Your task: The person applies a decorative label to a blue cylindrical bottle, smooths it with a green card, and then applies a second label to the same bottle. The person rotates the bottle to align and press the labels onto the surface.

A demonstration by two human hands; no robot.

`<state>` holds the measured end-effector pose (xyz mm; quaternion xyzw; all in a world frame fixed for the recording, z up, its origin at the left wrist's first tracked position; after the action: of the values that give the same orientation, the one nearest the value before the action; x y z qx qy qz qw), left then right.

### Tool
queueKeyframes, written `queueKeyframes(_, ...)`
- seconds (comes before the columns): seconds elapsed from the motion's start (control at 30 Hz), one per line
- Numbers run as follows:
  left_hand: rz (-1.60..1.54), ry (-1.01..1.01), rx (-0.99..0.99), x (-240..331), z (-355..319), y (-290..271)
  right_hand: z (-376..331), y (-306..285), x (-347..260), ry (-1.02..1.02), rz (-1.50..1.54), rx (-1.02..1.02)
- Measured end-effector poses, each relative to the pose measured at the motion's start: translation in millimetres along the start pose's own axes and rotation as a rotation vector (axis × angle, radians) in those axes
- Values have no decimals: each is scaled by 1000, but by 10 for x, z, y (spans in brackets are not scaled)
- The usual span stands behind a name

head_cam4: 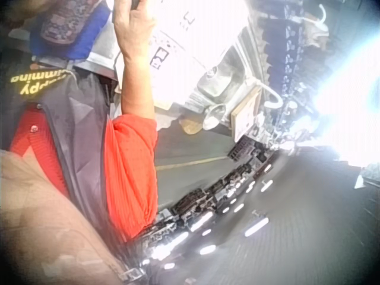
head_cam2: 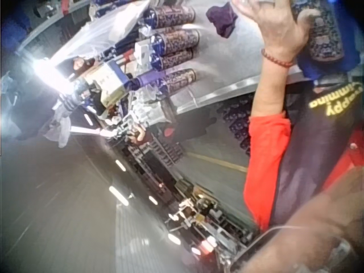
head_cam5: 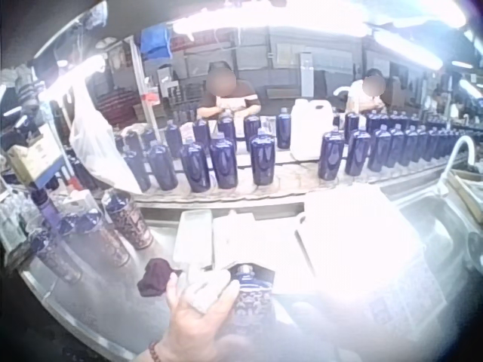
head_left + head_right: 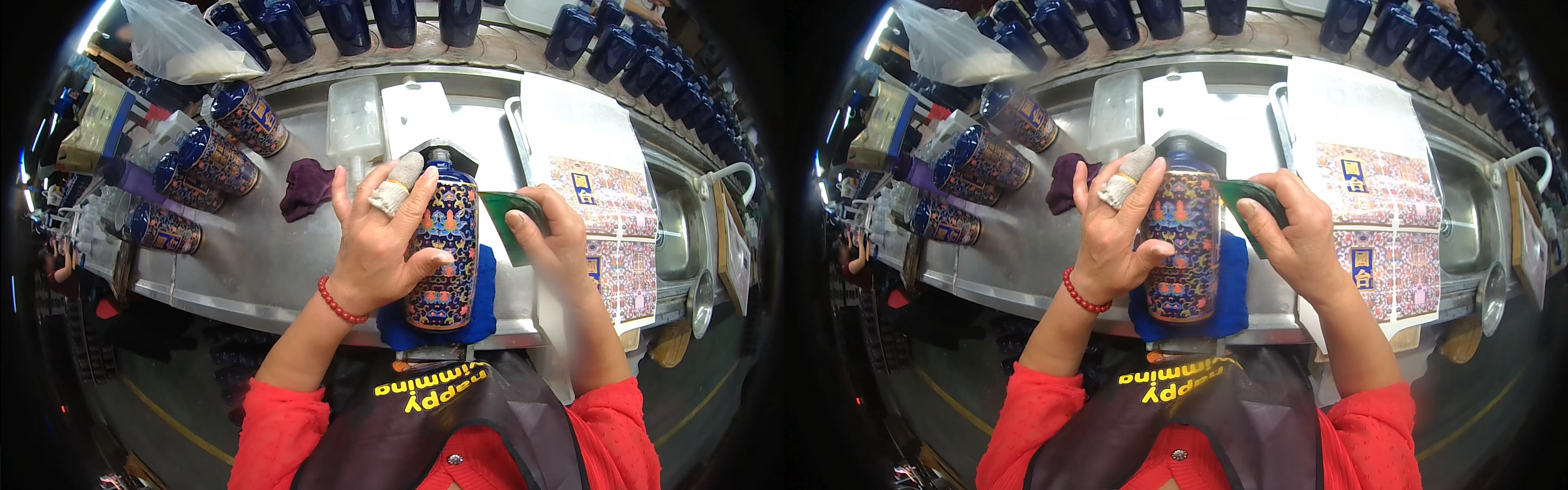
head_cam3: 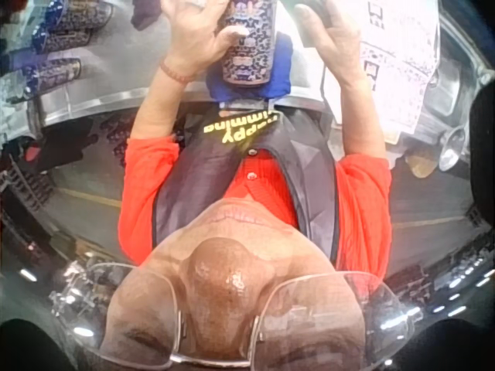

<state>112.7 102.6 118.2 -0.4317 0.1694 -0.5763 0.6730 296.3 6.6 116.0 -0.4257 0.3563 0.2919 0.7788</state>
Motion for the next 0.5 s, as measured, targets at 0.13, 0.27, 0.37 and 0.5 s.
queueKeyframes(0.13,15,7,-18,15,-13,16,-15,-18,34,33,19,-3)
queueKeyframes(0.27,-17,-2,-16,2,-15,30,-27,-39,30,-21,11,23)
queueKeyframes(0.37,-105,-28,-1,-20,-4,8,-41,-45,74,9,15,15)
queueKeyframes(0.5,-24,18,-30,59,31,-25,-58,-53,106,44,23,9)
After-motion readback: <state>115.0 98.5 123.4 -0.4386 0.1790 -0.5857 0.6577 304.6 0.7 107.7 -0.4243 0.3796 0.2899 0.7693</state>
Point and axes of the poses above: each hand's wrist, its own z-axis towards the middle knuckle, its own y-axis out of the palm, x = y × z, the point moved 8 cm from there along z, towards the middle knuckle
